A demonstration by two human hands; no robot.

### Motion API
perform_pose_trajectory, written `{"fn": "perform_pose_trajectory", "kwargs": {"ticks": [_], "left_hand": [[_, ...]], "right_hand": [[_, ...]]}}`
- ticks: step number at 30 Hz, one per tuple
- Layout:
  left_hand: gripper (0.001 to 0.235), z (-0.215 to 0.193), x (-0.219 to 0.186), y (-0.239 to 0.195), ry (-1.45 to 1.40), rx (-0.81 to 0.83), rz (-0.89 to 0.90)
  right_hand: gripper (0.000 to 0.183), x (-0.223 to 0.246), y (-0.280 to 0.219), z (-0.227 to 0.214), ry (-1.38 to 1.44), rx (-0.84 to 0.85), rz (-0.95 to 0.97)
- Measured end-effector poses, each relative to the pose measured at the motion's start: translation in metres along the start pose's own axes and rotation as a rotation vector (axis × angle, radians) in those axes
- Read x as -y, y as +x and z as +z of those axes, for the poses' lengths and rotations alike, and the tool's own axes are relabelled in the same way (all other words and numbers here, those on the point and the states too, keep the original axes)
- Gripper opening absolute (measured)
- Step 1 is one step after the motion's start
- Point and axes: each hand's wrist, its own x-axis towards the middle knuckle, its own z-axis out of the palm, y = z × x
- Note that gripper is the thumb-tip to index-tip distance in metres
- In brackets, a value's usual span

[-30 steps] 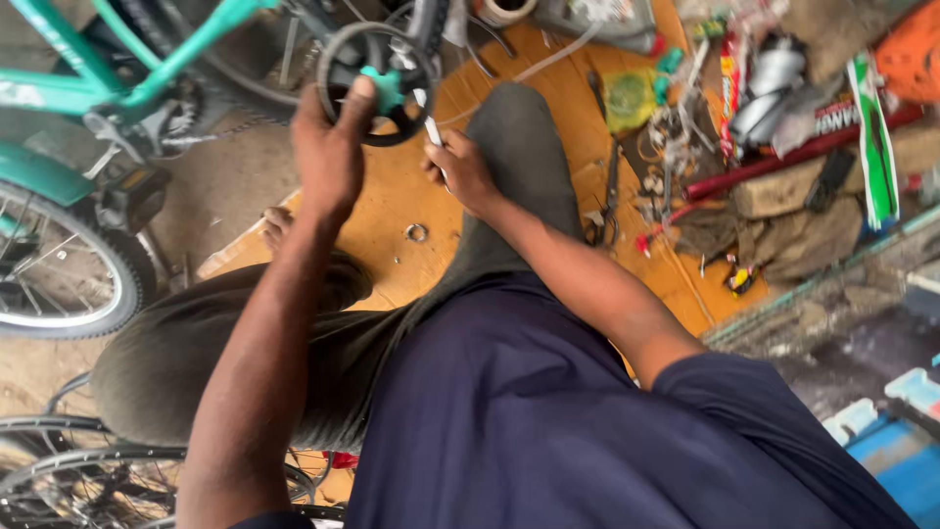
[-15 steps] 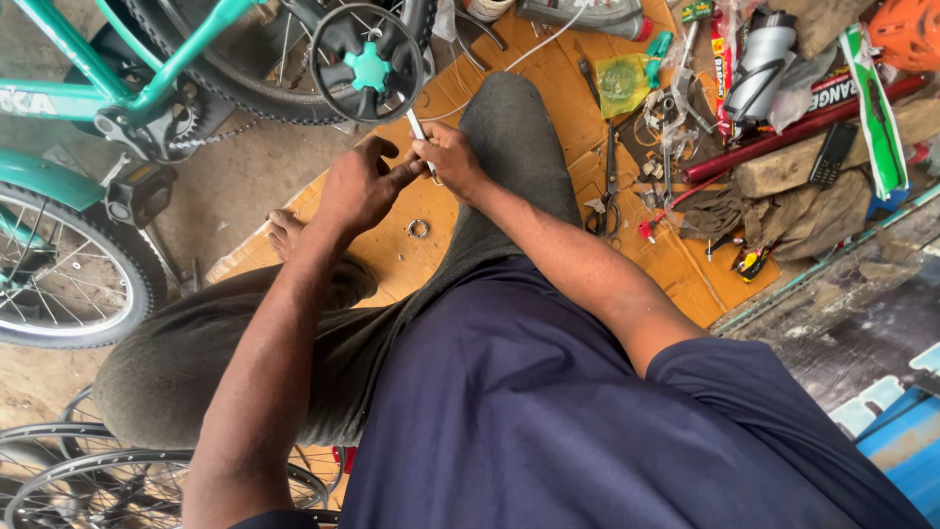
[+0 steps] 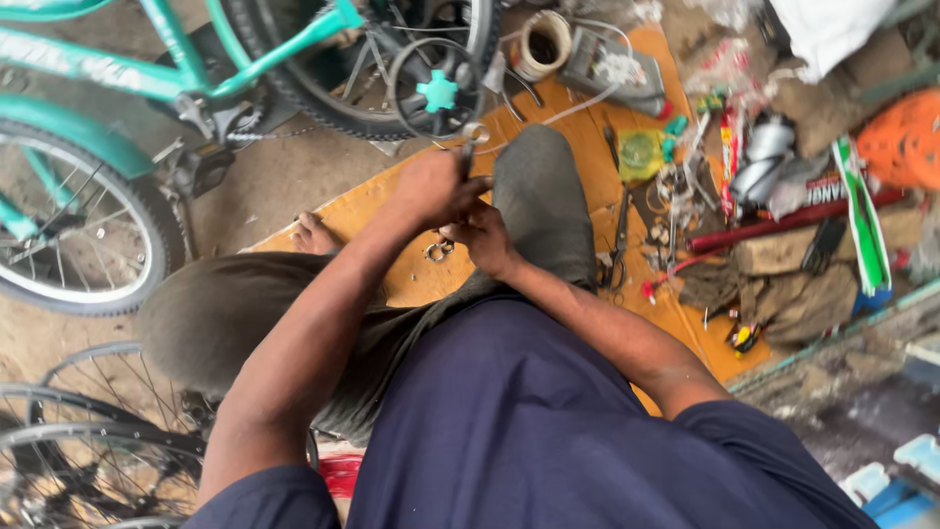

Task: The person sits on a cardboard mat and adjusts the spokes of a bicycle wheel by hand. They then use a wrench to tighten the axle nut on the rear wheel of a teal bicycle.

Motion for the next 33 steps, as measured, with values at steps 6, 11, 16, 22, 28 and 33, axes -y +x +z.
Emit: {"fn": "perform_pose_trajectory", "kwargs": {"ticks": [6,11,16,22,28,33], "left_hand": [[0.017,0.024,0.014,-0.006,0.030,-0.224,0.147],[0.012,0.055,0.045,-0.007,0.056,-0.252,0.171],[0.017,0.073,0.080,0.002,0.008,-0.183,0.095],[0.027,0.070,0.102,0.026,0.003,-0.050,-0.186],[0.022,0.028,0.102,0.028,-0.125,-0.250,-0.332],[0.028,-0.002,0.099,0.026,-0.449,-0.425,-0.575]], "right_hand": [[0.018,-0.019,0.014,-0.040,-0.196,-0.239,-0.057],[0.016,-0.015,0.066,-0.110,0.049,-0.552,-0.026],[0.013,-0.018,0.166,-0.189,0.170,-0.580,0.160],[0.010,-0.033,0.344,-0.246,-0.106,-0.442,0.082],[0.023,-0.058,0.500,-0.259,-1.023,-0.119,-0.270],[0.034,-0.078,0.578,-0.249,-1.222,-0.065,-0.224]]}}
